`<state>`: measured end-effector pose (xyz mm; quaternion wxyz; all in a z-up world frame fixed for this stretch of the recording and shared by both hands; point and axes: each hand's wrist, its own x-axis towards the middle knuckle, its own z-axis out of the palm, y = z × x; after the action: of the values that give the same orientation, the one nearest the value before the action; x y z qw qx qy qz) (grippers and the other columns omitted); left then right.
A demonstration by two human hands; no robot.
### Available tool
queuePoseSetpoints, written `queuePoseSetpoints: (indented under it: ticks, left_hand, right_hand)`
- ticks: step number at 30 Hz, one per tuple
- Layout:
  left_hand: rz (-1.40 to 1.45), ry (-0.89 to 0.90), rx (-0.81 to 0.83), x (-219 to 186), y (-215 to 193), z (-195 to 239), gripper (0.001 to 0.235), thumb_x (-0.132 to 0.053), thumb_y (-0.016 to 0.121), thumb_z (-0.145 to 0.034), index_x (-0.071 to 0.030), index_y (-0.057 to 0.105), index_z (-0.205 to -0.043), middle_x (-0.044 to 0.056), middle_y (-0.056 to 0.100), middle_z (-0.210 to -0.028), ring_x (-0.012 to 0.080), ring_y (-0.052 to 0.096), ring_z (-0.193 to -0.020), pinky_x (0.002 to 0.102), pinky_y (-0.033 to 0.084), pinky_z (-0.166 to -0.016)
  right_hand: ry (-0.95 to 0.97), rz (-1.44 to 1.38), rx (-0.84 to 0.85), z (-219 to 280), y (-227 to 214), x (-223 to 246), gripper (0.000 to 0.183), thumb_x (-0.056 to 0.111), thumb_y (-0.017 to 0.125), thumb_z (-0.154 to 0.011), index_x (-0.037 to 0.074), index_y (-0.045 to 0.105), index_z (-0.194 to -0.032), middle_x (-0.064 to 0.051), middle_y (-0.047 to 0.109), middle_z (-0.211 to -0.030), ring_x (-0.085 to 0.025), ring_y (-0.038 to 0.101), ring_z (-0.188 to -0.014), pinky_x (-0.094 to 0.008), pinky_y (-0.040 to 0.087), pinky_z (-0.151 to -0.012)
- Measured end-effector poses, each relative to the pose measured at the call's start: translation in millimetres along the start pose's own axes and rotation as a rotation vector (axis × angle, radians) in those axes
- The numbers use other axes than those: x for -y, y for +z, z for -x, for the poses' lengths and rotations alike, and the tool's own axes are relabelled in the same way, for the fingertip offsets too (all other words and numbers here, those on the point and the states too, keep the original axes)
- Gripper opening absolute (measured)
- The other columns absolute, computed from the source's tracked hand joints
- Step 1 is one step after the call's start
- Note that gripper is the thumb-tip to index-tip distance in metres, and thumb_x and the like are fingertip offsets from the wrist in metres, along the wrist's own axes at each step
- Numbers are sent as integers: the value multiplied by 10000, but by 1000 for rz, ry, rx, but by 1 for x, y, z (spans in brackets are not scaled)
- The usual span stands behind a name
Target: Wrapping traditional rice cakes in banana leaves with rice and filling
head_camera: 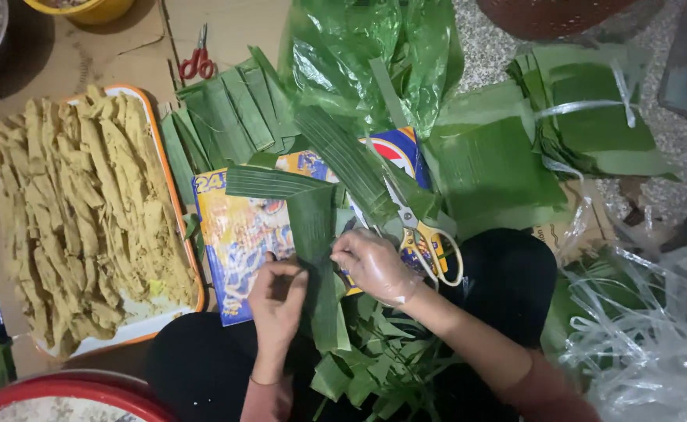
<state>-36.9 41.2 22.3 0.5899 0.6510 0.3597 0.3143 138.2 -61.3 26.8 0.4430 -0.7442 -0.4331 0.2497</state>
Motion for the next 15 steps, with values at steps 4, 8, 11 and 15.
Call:
queuePoseSetpoints:
  ticks: [4, 8, 11, 15]
  left_hand:
    - [14, -283, 146, 30, -37, -4, 143, 80, 652, -829, -40, 599, -886, 28, 607, -730, 107, 530, -606, 223, 455, -592]
    - [-514, -92, 221, -25, -45, -10, 47, -94, 691, -848, -83, 656, -818, 24, 580, -625, 166, 499, -510, 283, 470, -547]
    - [-1073, 399, 88, -24, -37, -3, 305, -142, 755, -792, -148, 682, -1088, 80, 620, -892, 332, 632, -845, 461, 509, -760]
    - [-1071, 554, -234, -41, 7, 30, 119, -210, 743, -906, -98, 707, -925, 148, 527, -881, 393, 560, -778, 542, 471, -921]
  right_hand:
    - [-40, 41, -25, -1, 3, -7, 28, 59, 728, -861, 43, 707, -872, -64, 687, -795, -216, 635, -647, -340, 532, -614]
    - [-31, 160, 24, 0, 6, -8, 54, 71, 708, -890, 46, 727, -846, -64, 717, -794, -192, 662, -655, -322, 578, -656]
    - [58, 150, 4, 6, 19, -37, 81, 265, 807, -845, 214, 744, -853, -36, 707, -808, -279, 726, -857, -380, 579, -789]
    - [82, 170, 3, 7, 17, -28, 65, 273, 798, -848, 228, 757, -871, -46, 723, -835, -287, 727, -884, -395, 580, -796]
